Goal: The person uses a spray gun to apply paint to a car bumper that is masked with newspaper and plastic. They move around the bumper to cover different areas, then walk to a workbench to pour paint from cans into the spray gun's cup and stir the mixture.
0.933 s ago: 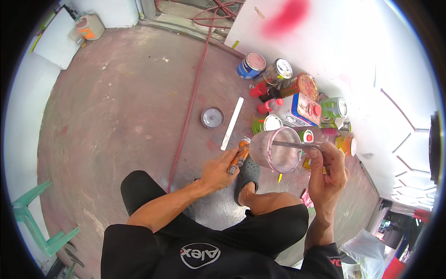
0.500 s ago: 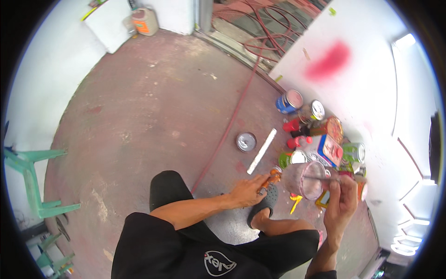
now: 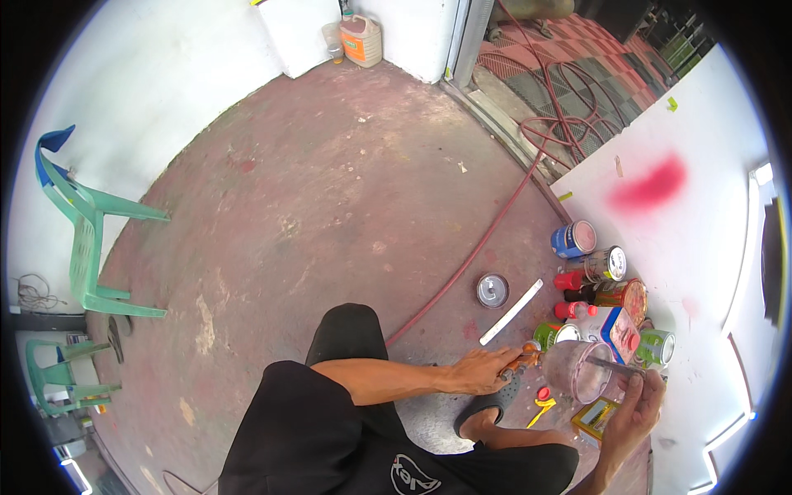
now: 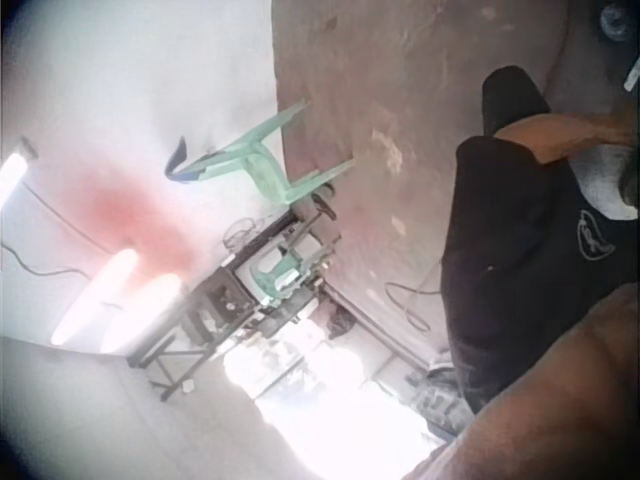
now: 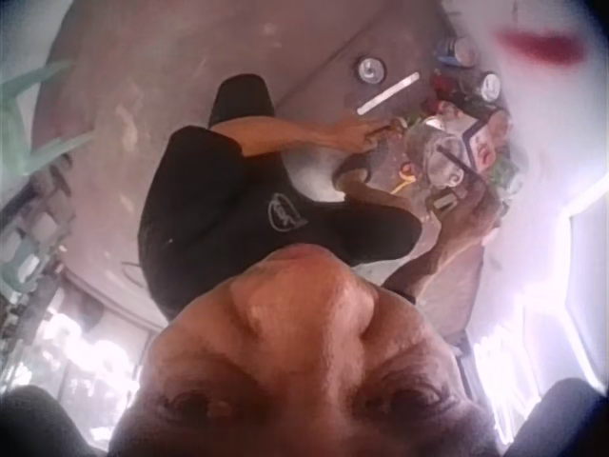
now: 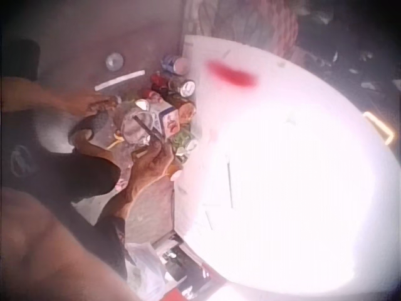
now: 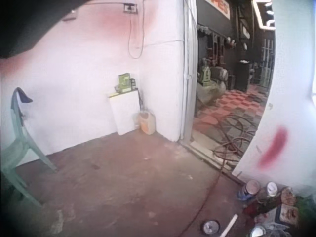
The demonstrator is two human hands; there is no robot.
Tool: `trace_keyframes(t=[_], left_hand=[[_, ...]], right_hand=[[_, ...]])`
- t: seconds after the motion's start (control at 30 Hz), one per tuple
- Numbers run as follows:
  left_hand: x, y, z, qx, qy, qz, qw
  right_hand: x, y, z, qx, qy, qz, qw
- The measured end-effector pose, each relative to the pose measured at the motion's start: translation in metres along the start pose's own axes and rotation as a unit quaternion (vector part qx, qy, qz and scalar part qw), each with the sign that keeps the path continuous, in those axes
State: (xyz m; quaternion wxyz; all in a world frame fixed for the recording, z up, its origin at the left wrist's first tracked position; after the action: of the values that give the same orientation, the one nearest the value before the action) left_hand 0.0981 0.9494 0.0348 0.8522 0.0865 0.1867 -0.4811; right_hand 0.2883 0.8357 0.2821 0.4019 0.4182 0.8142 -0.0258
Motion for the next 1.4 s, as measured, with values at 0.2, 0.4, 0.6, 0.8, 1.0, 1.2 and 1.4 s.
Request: trace_keyframes(t=[0.2,0.4,0.6,0.8,1.0,1.2,1.4], left_hand=[[0.007,0.005,-0.003,-0.011,-0.023,-0.023,0.999],[-0.002,0.001,-0.003,-0.026,-0.054,-0.015,0.998],[0.011,0.001,-0.014,-0.012,-0.032,0.015,0.999],[-0.007,0.001,-0.001,-0.015,-0.058,0.029,0.998],[-0.006,0.004,0.006,-0.017,-0.067,0.018,0.997],[-0.009,-0.001,0.003,-0.006,-0.068,0.035,0.997],[-0.011,0.003,0.002,-0.003,-0.056,0.040,0.998]], right_hand=[[-0.002,-0.006,0.000,-0.003,0.060,-0.031,0.998],[0.011,-0.005,-0.014,-0.012,0.063,-0.036,0.997],[0.012,0.000,-0.014,-0.036,0.024,0.048,0.998],[0.001,-0.007,-0.016,0.024,0.022,-0.006,0.999],[0.012,-0.011,-0.018,-0.027,0.110,-0.027,0.993],[0.012,-0.005,-0.017,-0.033,0.088,0.019,0.995],[0.005,-0.005,-0.010,-0.015,0.046,0.049,0.998]])
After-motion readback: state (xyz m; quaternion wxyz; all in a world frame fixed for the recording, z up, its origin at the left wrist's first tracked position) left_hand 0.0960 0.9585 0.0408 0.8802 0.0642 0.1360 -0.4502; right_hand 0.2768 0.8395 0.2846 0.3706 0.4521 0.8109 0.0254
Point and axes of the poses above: each hand's wrist, its own y-axis towards the middle knuckle, its own x-axis out of the palm, z = x × y, the point moved 3 cm from there along y, towards the middle knuckle, and after that the axes turned 3 degrees about z, right-handed, at the moved point
